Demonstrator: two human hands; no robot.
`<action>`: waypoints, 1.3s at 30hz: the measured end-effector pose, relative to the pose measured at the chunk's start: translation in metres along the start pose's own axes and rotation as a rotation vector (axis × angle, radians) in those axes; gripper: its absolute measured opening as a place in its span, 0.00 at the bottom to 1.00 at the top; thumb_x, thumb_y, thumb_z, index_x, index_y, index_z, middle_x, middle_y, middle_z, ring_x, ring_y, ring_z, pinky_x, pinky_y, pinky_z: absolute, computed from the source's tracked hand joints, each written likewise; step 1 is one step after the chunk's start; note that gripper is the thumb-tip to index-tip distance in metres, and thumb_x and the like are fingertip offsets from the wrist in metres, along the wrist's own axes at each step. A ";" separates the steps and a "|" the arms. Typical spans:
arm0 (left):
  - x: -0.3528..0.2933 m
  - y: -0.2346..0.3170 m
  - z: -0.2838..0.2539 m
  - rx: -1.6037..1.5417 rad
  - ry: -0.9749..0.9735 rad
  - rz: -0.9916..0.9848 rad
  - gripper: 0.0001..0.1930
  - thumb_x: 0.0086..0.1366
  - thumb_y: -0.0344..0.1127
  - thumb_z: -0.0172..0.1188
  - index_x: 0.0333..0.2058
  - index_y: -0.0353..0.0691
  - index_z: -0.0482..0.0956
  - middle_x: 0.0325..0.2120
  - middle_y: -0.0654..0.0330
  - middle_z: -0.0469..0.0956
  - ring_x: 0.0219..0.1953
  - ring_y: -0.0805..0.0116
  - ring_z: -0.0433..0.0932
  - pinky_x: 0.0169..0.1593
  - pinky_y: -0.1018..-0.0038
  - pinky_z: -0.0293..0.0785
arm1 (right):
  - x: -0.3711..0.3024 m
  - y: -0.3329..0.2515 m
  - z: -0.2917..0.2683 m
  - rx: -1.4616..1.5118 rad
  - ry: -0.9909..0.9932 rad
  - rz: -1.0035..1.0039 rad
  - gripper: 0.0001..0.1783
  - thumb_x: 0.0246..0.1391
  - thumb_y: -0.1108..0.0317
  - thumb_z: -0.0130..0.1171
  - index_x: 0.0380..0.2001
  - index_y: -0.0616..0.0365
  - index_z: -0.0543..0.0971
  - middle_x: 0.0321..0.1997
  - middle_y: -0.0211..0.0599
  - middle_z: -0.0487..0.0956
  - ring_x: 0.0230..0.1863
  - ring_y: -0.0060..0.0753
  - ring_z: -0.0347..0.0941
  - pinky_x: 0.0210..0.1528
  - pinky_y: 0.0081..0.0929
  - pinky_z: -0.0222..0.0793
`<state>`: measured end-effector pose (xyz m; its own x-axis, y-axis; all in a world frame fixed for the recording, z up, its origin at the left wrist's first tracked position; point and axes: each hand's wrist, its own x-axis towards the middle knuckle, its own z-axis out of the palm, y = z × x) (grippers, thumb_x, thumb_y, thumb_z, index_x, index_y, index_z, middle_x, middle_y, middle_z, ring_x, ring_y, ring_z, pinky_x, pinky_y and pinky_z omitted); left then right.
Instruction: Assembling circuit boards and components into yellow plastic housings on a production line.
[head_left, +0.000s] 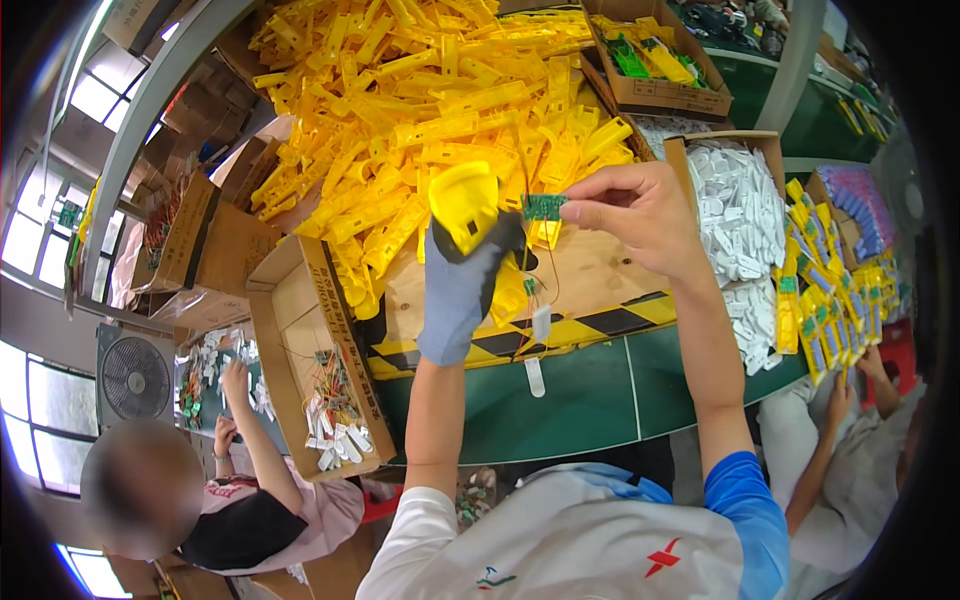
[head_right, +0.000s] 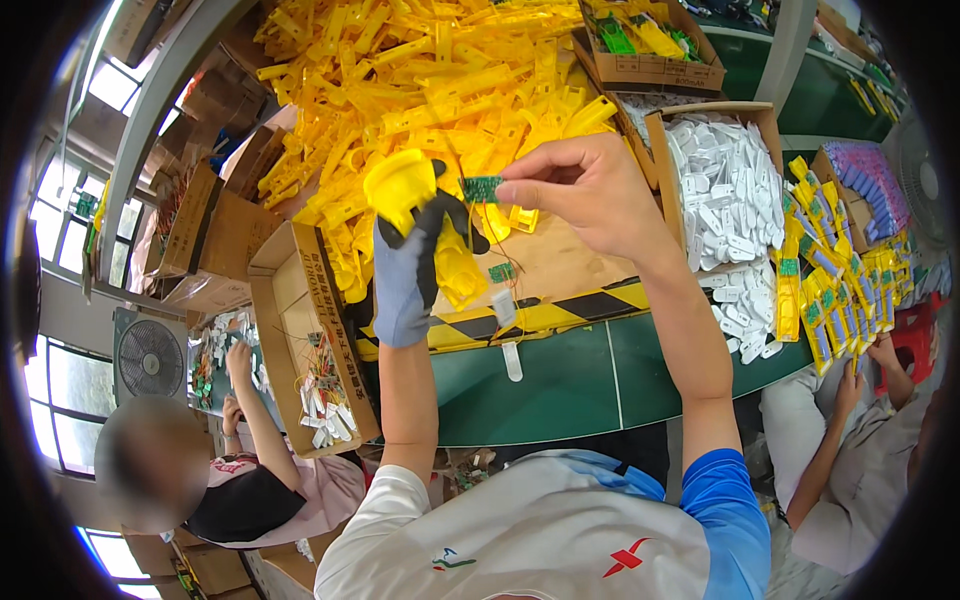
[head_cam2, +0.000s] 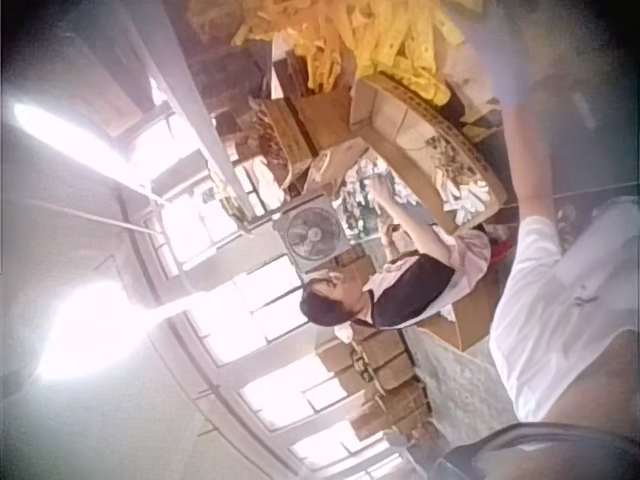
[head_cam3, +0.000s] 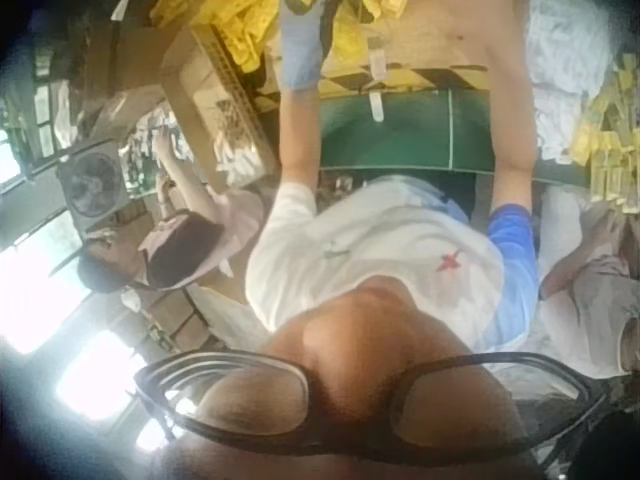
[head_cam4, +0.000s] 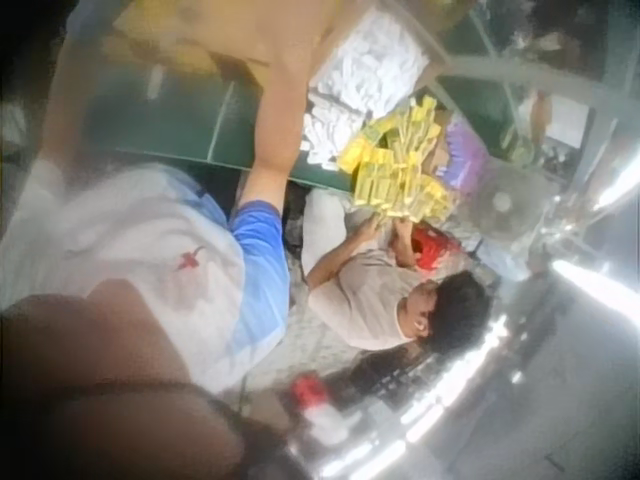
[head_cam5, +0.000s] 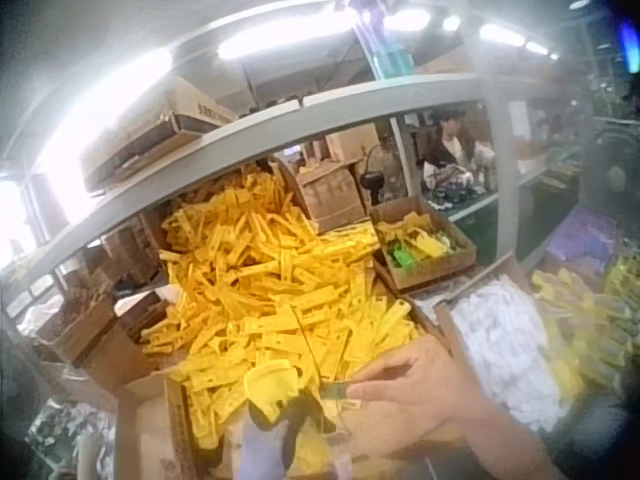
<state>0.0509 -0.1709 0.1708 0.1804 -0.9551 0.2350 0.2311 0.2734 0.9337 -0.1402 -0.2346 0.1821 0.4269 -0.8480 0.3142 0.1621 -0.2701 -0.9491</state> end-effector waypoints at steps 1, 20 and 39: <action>0.005 -0.006 -0.004 -0.027 0.041 -0.047 0.16 0.65 0.44 0.57 0.40 0.35 0.74 0.28 0.60 0.77 0.26 0.74 0.76 0.28 0.77 0.72 | 0.000 0.001 0.001 0.001 -0.007 0.004 0.08 0.48 0.75 0.69 0.33 0.66 0.84 0.29 0.33 0.83 0.30 0.17 0.77 0.34 0.14 0.71; 0.001 -0.003 0.007 -0.119 -0.052 -0.158 0.22 0.74 0.51 0.37 0.51 0.41 0.68 0.34 0.53 0.79 0.26 0.62 0.80 0.31 0.70 0.78 | 0.009 0.031 0.020 0.261 -0.104 0.045 0.10 0.51 0.70 0.68 0.35 0.65 0.83 0.31 0.33 0.83 0.31 0.18 0.77 0.36 0.16 0.72; -0.006 0.002 0.013 0.193 0.005 0.032 0.24 0.70 0.37 0.53 0.58 0.26 0.66 0.46 0.57 0.76 0.47 0.76 0.73 0.52 0.77 0.69 | 0.004 0.031 0.029 0.023 0.044 -0.087 0.13 0.58 0.62 0.62 0.29 0.62 0.78 0.24 0.21 0.73 0.25 0.11 0.63 0.27 0.15 0.59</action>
<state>0.0379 -0.1659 0.1749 0.1900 -0.9455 0.2646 0.0380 0.2763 0.9603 -0.1080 -0.2333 0.1544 0.3707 -0.8414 0.3932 0.2169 -0.3333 -0.9175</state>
